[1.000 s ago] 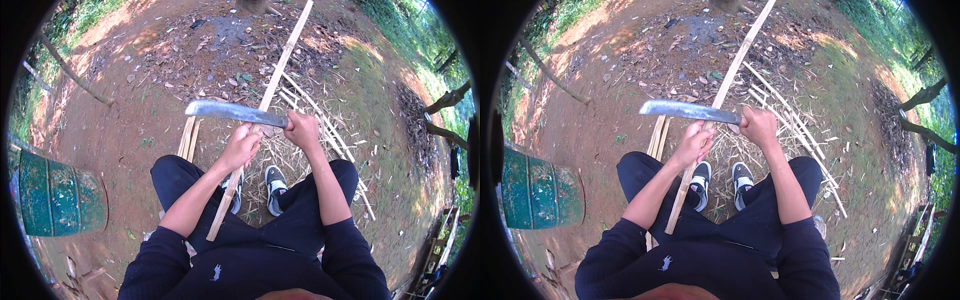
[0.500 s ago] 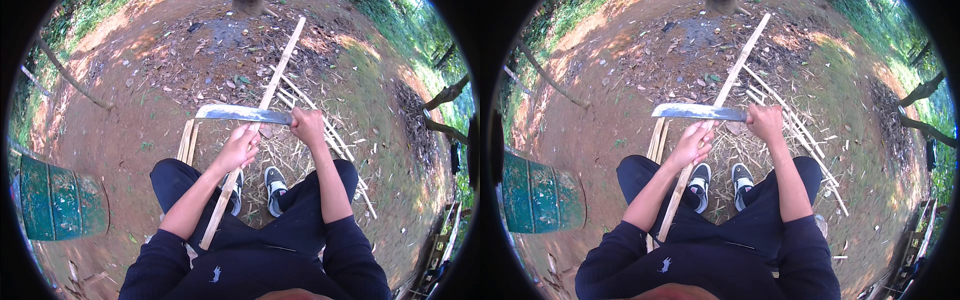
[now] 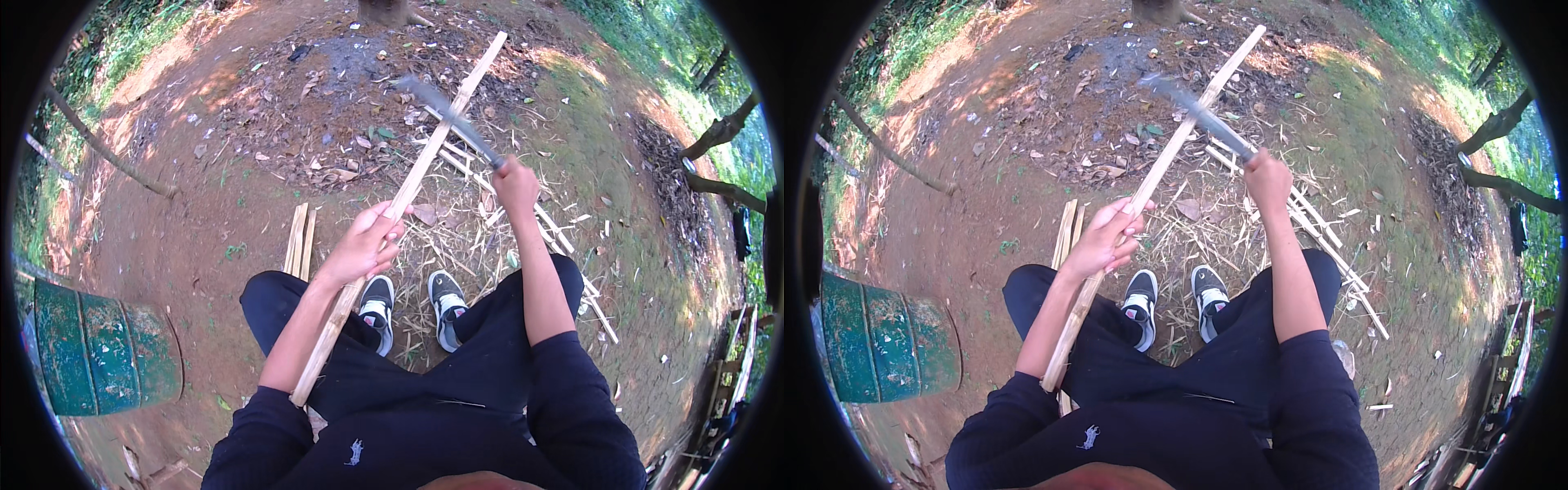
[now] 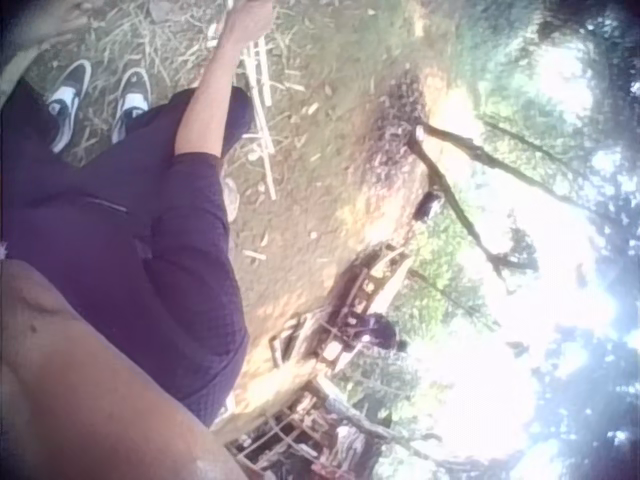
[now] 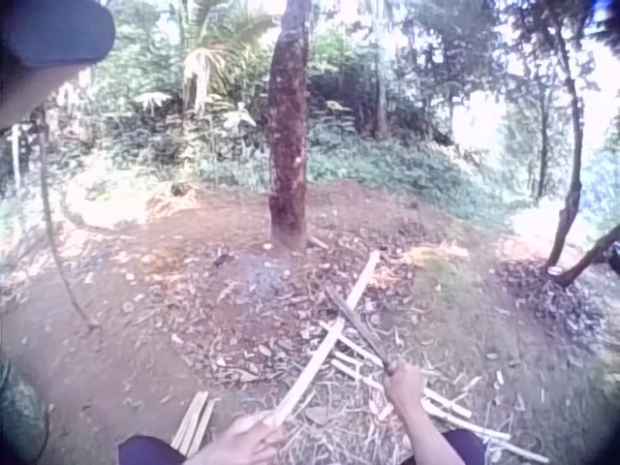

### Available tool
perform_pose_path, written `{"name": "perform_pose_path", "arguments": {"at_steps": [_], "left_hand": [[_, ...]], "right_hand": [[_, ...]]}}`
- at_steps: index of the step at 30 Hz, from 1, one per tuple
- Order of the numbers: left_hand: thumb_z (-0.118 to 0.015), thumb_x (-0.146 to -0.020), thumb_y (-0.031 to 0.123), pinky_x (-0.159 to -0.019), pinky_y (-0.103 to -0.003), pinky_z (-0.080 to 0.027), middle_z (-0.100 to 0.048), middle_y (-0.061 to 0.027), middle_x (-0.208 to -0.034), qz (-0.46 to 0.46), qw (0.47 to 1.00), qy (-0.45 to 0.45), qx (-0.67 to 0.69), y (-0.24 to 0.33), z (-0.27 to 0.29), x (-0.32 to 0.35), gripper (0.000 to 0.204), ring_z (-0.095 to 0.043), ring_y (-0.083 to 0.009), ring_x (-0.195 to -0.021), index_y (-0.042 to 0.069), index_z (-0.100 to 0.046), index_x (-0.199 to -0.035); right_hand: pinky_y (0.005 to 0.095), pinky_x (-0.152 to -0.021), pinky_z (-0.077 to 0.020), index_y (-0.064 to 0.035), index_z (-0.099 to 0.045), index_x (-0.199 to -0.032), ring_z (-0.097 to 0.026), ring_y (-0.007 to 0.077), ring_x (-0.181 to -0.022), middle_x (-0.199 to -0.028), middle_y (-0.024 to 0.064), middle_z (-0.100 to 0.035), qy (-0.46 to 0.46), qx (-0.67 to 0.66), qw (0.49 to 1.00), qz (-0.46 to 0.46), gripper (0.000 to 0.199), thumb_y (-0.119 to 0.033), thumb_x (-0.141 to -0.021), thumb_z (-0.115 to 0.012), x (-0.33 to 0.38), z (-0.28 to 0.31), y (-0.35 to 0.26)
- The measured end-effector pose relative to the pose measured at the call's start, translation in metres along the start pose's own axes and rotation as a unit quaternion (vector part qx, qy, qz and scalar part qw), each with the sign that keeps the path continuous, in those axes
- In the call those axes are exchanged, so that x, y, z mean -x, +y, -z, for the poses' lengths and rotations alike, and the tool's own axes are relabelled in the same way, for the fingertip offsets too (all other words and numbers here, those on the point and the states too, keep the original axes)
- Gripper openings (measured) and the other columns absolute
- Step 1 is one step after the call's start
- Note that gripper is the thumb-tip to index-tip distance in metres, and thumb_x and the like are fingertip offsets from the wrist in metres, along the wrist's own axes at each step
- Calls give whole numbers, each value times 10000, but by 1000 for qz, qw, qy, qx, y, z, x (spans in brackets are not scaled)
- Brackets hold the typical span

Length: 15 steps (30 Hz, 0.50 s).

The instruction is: The person whittles and shapes a long strip of bamboo using a large knife, repeatedly shaving off thin layers and checking the straightness and flexibility of the piece.

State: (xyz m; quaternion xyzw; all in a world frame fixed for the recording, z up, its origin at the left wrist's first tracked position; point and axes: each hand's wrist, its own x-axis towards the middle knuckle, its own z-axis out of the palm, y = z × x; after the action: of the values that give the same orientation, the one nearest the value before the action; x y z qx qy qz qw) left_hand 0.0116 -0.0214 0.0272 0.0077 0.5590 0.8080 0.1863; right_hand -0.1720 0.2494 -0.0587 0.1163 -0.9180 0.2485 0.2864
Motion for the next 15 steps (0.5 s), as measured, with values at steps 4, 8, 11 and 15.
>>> {"name": "perform_pose_path", "arguments": {"at_steps": [4, 8, 11, 15], "left_hand": [[-357, -1093, 304, -310, -172, -316, -395, 28, -786, -5, 1000, -14, 18, 1, 3, -3, 405, -303, -5, -407, 2, -435, -1351], [-328, -1098, 301, -304, -179, -323, -410, 18, -774, -21, 1000, 14, 15, 2, 9, 0, 405, -307, -9, -400, -6, -439, -1338], [-313, -1098, 295, -293, -188, -329, -452, -2, -778, -50, 998, 31, 29, -5, 1, -12, 385, -322, -23, -384, -7, -459, -1288], [-314, -1095, 276, -285, -200, -339, -535, -46, -808, -99, 992, 82, 12, -21, 10, -21, 340, -381, -60, -367, 0, -474, -1212]], "right_hand": [[386, -481, -481, -48, -501, -751, -600, 264, -523, -571, 116, -541, -14, -119, 941, -318, 157, -74, -886, -576, -5, -17, 41], [282, -427, -384, -104, -412, -785, -373, 100, -434, -604, -33, -380, -123, -569, 591, -559, 187, 2, -869, -541, 5, -27, 28], [246, -429, -355, -131, -400, -810, -364, 51, -466, -675, -32, -419, -181, -633, 456, -599, 221, -4, -865, -572, 6, -14, 29], [244, -439, -348, -151, -403, -840, -367, 61, -500, -661, -55, -374, -210, -610, 563, -516, 225, -34, -870, -593, 17, 11, -14]]}}
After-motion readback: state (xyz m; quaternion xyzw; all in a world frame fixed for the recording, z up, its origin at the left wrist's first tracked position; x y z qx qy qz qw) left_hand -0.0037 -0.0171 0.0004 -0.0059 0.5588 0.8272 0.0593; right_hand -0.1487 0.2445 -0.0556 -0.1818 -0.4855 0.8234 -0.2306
